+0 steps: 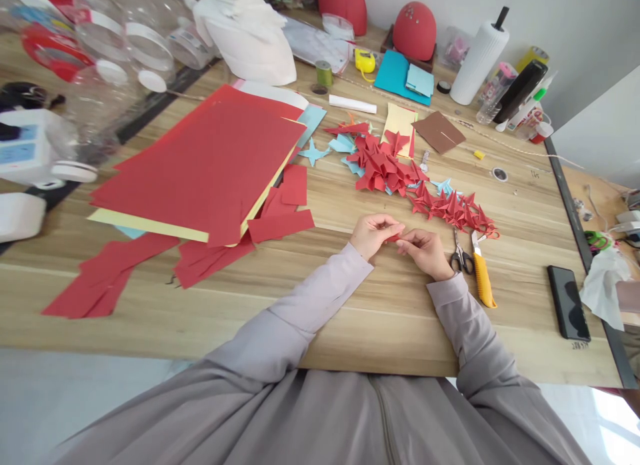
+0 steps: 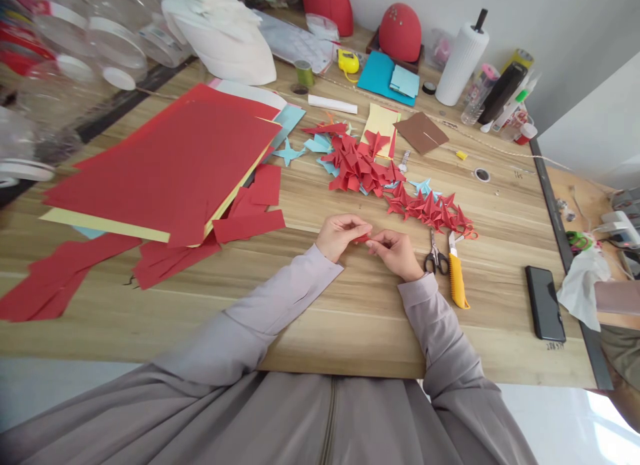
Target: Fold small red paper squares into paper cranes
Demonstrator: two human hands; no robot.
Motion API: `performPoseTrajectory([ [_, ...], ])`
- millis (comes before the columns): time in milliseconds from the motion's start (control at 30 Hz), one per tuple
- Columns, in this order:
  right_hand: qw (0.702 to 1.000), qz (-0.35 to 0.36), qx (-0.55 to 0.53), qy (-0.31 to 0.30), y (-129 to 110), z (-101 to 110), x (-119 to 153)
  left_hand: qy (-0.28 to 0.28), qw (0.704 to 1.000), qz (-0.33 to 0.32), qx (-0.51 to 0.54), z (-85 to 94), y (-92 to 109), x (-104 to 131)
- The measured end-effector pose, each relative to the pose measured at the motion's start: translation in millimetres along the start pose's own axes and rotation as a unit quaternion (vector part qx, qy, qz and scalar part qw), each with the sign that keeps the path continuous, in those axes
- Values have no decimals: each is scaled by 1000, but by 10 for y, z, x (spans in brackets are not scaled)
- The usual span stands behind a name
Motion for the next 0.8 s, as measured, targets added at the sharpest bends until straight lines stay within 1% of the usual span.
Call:
performPoseTrajectory([
  [167,1000,-6,-2,9,-15,10,0,15,1000,10,13,-2,11,-10],
  [267,999,-11,-19,24,-40,21,-7,-3,1000,9,20,6,2,-23],
  [367,999,-13,-37,30,-60,25,-10,-9,1000,0,0,21,-15,-35],
  [633,999,-5,-26,20,-41,23,-7,-8,1000,-1,-20,41,-39,-44],
  [800,999,-7,-30,16,-29,19,-8,7,999,-21,-33,37,-56,-48],
])
Point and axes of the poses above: each hand's wrist, its own x-axis away from the middle knuckle, its own z-axis out of the back of the hand, y = z × x, the point moved 2 cm from there along -x, towards the middle knuckle, and after that the axes turned 1 degree about y, right-handed, at the moved point
